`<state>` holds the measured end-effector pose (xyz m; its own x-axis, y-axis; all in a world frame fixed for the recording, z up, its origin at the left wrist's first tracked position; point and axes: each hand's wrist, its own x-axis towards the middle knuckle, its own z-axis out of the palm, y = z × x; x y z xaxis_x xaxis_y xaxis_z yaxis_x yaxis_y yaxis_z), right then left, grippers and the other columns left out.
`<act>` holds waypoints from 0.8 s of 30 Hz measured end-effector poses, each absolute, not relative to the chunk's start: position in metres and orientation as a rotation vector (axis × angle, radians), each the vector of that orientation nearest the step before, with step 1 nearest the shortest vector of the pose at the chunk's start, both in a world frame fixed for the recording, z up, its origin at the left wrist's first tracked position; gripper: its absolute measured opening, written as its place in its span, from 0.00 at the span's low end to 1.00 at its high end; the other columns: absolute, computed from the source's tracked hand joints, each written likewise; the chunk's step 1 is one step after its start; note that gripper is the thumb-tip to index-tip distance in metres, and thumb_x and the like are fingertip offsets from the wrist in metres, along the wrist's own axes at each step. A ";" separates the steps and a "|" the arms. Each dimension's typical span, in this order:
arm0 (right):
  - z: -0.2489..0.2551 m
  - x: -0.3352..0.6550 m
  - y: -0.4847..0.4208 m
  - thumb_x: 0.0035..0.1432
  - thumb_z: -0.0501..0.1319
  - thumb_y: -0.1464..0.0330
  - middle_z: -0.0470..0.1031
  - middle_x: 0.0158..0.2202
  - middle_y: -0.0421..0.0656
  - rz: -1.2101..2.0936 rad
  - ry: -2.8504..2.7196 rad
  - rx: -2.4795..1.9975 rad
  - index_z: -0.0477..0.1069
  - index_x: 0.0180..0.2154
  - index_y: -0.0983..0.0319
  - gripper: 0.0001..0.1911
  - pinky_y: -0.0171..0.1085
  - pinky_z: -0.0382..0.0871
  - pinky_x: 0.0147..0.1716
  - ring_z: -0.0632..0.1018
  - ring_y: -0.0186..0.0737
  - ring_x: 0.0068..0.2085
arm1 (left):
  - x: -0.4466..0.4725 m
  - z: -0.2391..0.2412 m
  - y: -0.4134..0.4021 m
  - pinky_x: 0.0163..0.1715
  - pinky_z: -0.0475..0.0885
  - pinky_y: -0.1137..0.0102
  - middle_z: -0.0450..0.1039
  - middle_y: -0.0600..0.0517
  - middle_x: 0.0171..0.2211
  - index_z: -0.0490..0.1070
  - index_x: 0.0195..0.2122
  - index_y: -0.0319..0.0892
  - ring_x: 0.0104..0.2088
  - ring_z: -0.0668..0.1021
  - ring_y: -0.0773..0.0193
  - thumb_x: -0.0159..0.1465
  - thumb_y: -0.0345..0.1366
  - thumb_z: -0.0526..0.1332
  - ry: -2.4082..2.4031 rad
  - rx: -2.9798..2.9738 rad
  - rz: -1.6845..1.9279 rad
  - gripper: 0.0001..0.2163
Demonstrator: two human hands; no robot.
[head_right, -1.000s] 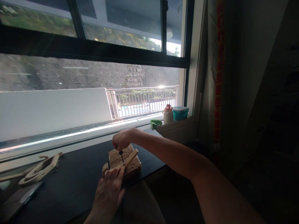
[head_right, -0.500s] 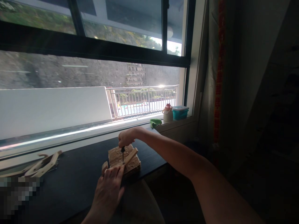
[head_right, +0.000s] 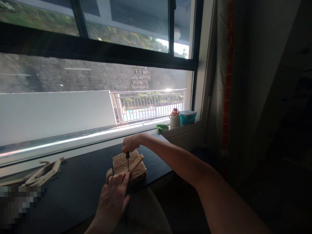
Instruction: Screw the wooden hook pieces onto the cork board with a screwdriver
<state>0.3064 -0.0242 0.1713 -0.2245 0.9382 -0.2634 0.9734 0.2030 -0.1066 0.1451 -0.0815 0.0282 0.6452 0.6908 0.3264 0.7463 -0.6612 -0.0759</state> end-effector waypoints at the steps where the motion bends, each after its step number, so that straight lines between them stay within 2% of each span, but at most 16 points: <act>1: 0.171 0.308 -0.024 0.52 0.52 0.64 0.74 0.30 0.45 -0.371 2.313 1.872 0.72 0.39 0.69 0.18 0.31 0.59 0.20 0.68 0.31 0.23 | 0.145 0.028 -0.081 0.46 0.63 0.59 0.67 0.47 0.51 0.61 0.57 0.40 0.51 0.65 0.52 0.56 0.30 0.57 -1.177 -2.660 -0.401 0.25; 4: 0.171 0.308 -0.025 0.53 0.52 0.63 0.75 0.33 0.46 -0.284 2.302 1.907 0.72 0.40 0.69 0.19 0.32 0.60 0.22 0.70 0.32 0.25 | 0.145 0.028 -0.081 0.45 0.63 0.59 0.66 0.47 0.52 0.61 0.57 0.41 0.51 0.64 0.52 0.56 0.30 0.57 -1.178 -2.660 -0.397 0.25; 8: 0.181 0.298 -0.038 0.49 0.58 0.61 0.75 0.38 0.49 -0.160 2.324 1.860 0.73 0.41 0.68 0.20 0.34 0.62 0.26 0.73 0.39 0.33 | 0.144 0.028 -0.082 0.45 0.63 0.59 0.66 0.48 0.52 0.60 0.57 0.42 0.51 0.64 0.53 0.56 0.29 0.56 -1.168 -2.656 -0.419 0.26; 13: 0.197 0.282 -0.054 0.49 0.59 0.71 0.74 0.43 0.45 -0.029 2.444 1.641 0.73 0.44 0.64 0.18 0.33 0.62 0.31 0.73 0.38 0.39 | 0.144 0.028 -0.082 0.45 0.63 0.60 0.66 0.48 0.51 0.61 0.57 0.43 0.51 0.65 0.53 0.56 0.30 0.57 -1.173 -2.640 -0.417 0.26; 19: 0.196 0.279 -0.053 0.49 0.58 0.76 0.75 0.43 0.46 -0.067 2.420 1.613 0.73 0.43 0.66 0.17 0.32 0.63 0.32 0.73 0.38 0.38 | 0.143 0.028 -0.083 0.45 0.63 0.60 0.67 0.47 0.51 0.61 0.57 0.41 0.51 0.65 0.53 0.56 0.30 0.57 -1.176 -2.647 -0.406 0.25; 24: 0.185 0.285 -0.044 0.51 0.56 0.71 0.75 0.41 0.48 -0.094 2.367 1.709 0.72 0.44 0.67 0.18 0.33 0.64 0.28 0.75 0.39 0.35 | 0.145 0.031 -0.083 0.46 0.64 0.59 0.67 0.47 0.51 0.61 0.57 0.40 0.50 0.65 0.52 0.56 0.30 0.58 -1.185 -2.655 -0.405 0.25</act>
